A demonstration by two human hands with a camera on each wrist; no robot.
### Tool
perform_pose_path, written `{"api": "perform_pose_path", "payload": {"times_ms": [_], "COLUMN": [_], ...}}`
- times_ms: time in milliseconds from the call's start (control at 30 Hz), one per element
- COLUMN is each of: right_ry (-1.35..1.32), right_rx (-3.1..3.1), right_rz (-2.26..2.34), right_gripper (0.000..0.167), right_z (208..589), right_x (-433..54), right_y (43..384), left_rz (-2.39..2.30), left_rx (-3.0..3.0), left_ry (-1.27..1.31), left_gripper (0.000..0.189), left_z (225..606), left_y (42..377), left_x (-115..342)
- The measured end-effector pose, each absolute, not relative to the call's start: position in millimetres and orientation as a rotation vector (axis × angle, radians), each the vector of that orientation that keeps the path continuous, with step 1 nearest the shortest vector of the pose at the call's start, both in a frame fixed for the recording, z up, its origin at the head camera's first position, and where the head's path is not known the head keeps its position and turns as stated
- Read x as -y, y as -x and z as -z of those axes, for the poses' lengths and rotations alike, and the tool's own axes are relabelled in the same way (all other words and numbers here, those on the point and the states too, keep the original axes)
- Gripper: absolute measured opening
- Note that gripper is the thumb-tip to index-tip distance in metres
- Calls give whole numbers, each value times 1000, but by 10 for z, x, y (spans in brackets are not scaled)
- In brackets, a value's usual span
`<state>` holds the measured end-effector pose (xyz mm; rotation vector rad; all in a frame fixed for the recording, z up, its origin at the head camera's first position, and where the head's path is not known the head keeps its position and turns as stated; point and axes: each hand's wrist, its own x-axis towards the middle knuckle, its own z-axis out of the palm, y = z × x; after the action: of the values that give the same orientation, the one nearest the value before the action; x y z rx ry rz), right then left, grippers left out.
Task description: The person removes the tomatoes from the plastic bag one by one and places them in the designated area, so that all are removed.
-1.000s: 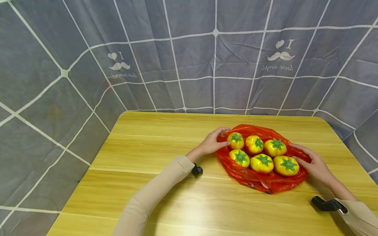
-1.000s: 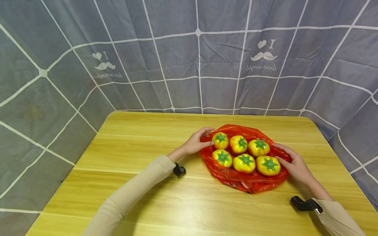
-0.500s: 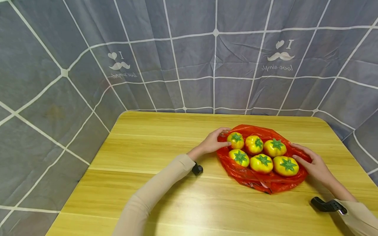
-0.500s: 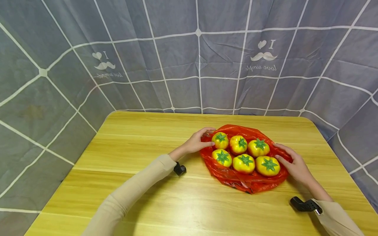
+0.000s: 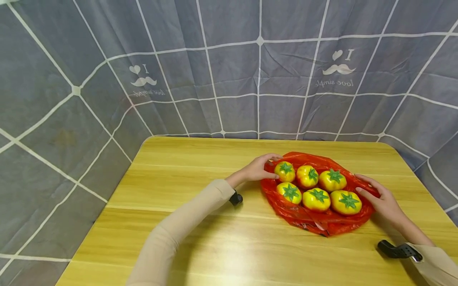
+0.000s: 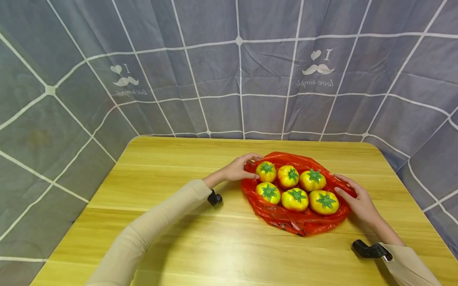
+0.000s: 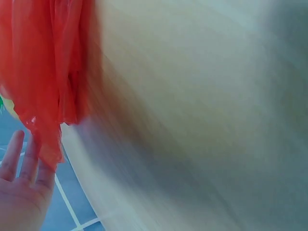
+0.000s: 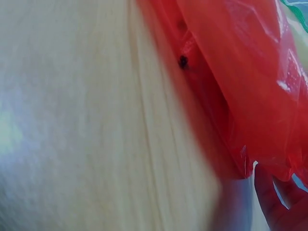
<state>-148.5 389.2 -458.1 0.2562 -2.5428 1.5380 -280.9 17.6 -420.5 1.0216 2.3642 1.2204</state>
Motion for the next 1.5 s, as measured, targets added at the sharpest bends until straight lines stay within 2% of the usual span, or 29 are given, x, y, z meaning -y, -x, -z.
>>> {"api": "perform_pose_path", "payload": {"times_ms": [433,1500], "right_ry": [-285,-300], "right_rx": [2545,2521], "right_rz": [-1554,-1533], "right_gripper": [45,48], "right_z": [4581,4648], "right_x": [-3892,-3895], "right_y": [1420,1468], "left_rz": [-1179,-1119], "left_rx": [-2288,-2352], "left_ry": [-1082,-1015], "left_gripper": [65,66], "left_z": [4277,4282], "left_y": [2870,2892], "left_x": [-248,-364]}}
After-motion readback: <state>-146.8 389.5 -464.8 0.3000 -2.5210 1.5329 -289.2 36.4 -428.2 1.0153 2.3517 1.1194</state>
